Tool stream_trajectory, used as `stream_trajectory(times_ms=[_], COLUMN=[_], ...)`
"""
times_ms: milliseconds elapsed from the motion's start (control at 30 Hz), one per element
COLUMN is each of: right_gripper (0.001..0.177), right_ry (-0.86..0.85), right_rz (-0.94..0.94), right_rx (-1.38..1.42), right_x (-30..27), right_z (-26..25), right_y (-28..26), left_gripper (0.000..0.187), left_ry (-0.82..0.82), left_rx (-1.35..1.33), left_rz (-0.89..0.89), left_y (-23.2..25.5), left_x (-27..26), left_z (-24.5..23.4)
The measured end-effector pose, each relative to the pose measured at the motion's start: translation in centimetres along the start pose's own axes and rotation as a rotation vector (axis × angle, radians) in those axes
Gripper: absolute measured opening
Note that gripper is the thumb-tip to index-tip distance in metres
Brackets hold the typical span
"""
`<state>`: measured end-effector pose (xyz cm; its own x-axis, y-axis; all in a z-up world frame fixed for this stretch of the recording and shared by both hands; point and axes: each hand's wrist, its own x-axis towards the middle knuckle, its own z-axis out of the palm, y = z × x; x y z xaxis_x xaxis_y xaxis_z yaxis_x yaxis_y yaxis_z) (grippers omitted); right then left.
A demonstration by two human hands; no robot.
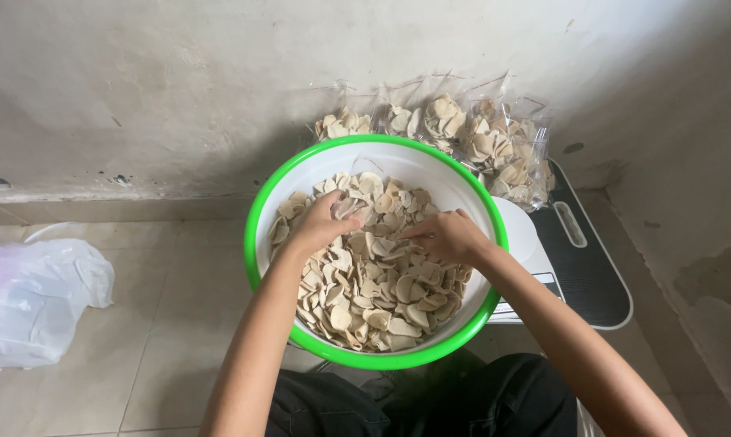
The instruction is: Packaging small chips into plastic bags and weighing them on a digital scale.
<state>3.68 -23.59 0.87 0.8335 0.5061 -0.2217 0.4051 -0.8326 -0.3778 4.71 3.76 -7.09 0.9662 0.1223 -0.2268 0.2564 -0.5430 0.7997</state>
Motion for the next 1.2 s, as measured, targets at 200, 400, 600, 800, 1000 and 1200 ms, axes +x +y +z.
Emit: stream_trajectory(times_ms=[200, 400, 600, 800, 1000, 1200], right_gripper=[0.029, 0.027, 0.03, 0.031, 0.03, 0.023], right_ry=[-0.029, -0.043, -0.053, -0.044, 0.195, 0.822], right_rz=[0.038, 0.138, 0.038, -0.018, -0.113, -0.345], right_rx=[0.068, -0.19, 0.111, 0.214, 0.218, -0.515], right_x=[-0.7, -2.3, -3.4, -3.9, -5.5, -3.3], right_z=[-1.0, -2.9, -3.9, -5.9, -10.5, -8.2], right_y=[0.7, 0.4, 0.4, 0.4, -3.0, -2.2], left_gripper=[0.048, 0.043, 0.051, 0.063, 0.078, 0.078], left_ry=[0.049, 0.037, 0.029, -0.019, -0.162, -0.351], left_rx=[-0.013, 0.006, 0.017, 0.007, -0.069, -0.257], left_rz=[-0.016, -0.01, -0.016, -0.015, 0.065, 0.154], left_y=[-0.5, -0.6, -1.0, 1.5, 1.9, 4.0], left_x=[0.6, 0.8, 0.7, -1.6, -2.1, -3.8], left_z=[-0.4, -0.2, 0.0, -0.7, -0.3, -0.2])
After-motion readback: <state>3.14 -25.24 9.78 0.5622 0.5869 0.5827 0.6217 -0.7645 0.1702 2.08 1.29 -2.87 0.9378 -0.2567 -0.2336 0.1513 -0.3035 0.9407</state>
